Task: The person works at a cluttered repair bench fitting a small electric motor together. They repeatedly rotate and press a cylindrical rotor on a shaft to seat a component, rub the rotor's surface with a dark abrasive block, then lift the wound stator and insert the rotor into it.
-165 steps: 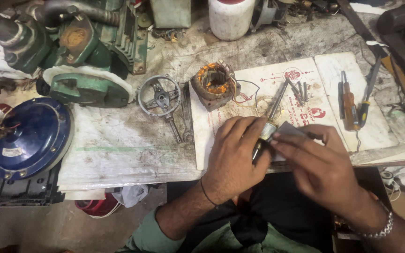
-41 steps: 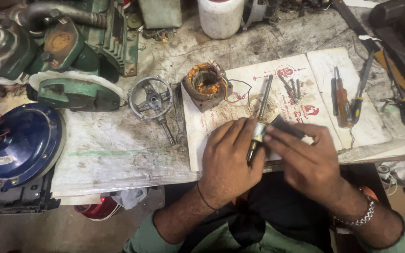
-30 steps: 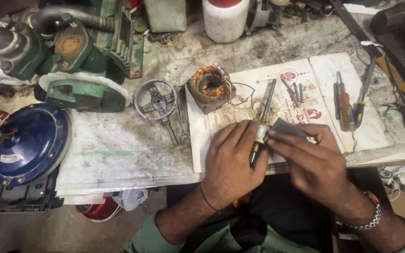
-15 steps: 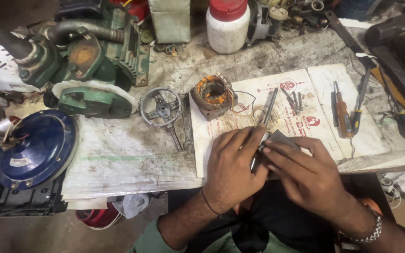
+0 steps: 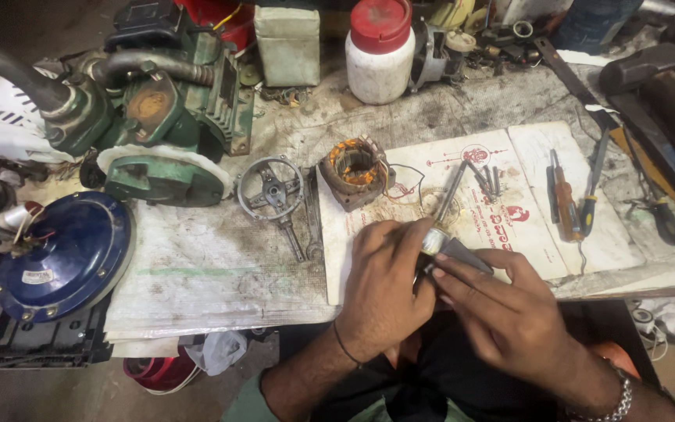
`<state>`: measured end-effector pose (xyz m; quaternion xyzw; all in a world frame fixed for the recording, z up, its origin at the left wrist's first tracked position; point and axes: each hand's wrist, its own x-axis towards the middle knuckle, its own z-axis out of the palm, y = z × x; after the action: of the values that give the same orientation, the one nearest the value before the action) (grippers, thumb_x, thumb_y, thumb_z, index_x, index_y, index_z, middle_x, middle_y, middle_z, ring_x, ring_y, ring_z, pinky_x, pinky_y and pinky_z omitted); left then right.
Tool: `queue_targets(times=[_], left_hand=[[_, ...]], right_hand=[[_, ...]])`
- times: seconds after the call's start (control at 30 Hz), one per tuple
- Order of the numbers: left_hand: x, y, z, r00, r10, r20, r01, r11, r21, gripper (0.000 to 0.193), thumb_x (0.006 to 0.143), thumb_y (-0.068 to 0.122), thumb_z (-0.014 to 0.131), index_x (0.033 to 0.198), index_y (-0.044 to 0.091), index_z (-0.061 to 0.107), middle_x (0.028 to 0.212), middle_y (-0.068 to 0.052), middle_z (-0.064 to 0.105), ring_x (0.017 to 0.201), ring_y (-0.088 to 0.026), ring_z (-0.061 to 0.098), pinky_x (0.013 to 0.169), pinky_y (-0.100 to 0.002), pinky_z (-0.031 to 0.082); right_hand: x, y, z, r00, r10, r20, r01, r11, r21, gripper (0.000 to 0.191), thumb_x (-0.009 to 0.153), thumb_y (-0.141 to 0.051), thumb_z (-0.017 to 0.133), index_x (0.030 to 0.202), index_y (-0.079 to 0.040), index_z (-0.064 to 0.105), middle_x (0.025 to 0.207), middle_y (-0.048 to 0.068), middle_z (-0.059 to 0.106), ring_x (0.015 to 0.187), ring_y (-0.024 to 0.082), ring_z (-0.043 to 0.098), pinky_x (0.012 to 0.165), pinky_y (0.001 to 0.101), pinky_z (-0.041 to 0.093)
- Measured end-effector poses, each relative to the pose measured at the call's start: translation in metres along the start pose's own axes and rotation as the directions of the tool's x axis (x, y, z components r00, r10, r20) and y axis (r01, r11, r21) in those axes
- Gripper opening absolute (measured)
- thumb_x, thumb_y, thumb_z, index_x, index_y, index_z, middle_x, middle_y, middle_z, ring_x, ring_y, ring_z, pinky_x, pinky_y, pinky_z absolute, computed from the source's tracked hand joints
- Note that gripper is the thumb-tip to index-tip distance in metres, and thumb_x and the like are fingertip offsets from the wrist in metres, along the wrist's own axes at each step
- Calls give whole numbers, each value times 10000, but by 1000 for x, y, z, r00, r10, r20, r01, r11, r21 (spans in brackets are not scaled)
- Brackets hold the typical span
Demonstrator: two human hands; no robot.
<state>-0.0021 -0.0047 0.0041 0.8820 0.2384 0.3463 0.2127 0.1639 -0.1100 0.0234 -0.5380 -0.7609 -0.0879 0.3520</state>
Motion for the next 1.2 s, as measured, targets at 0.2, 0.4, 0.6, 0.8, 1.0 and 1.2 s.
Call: queue_targets(times=[0.2, 0.4, 0.6, 0.8, 1.0, 1.2], left_hand=[[3, 4, -1, 999, 38, -26, -37, 999, 35, 575, 856, 163, 731, 1394, 26, 582, 1263, -167, 709, 1302, -343, 545, 1148, -514, 366], [4, 10, -8, 999, -8, -50, 6, 999, -32, 688, 724, 285, 825, 1320, 34, 591, 1299, -161, 653, 1294, -392, 524, 1126, -537, 375], [3, 8, -5, 995, -40, -88, 42, 999, 22, 607, 744, 153, 760, 1324, 28, 632, 1247, -157, 587, 1274, -367, 493, 1127, -508, 382], [-1, 4, -2, 994, -53, -98, 57, 998, 40, 608, 736, 115, 722, 1332, 11, 655, 1179, -144, 614, 1205, -338, 523, 1103, -510, 399], [0, 1, 0, 997, -5, -77, 5, 1000, -2, 599, 745, 110, 699, 1328, -3, 623, 1133, -154, 669, 1216, -322, 578, 1151, -552, 343], [0, 3, -1, 997, -36, -72, 34, 999, -20, 560, 816, 184, 756, 1333, 12, 626, 1155, -143, 707, 1214, -311, 602, 1174, -563, 314]], right_hand=[[-3, 9, 3, 995, 96, -25, -96, 995, 0, 458, 747, 10, 767, 1198, -68, 739, 1256, 119, 735, 1061, 311, 687, 893, 385, 547], [-6, 10, 6, 982, 190, 3, -189, 980, -66, 512, 720, 17, 775, 1223, -70, 741, 1236, 104, 741, 1039, 335, 675, 894, 401, 543], [-4, 9, 6, 993, 115, 10, -114, 992, -56, 523, 720, 21, 762, 1232, -79, 728, 1263, 72, 729, 1023, 325, 679, 899, 410, 545], [-4, 6, 7, 1000, -8, 20, 9, 999, -52, 514, 733, -47, 800, 1235, -92, 701, 1277, 89, 717, 995, 305, 672, 856, 412, 535], [-5, 7, 6, 999, -5, 39, 8, 998, -59, 518, 693, -44, 777, 1209, -64, 732, 1282, 106, 721, 994, 318, 658, 842, 401, 539], [-1, 4, 5, 991, 136, 13, -133, 982, -134, 459, 737, -12, 773, 1193, -53, 738, 1261, 101, 733, 991, 346, 654, 852, 410, 543]])
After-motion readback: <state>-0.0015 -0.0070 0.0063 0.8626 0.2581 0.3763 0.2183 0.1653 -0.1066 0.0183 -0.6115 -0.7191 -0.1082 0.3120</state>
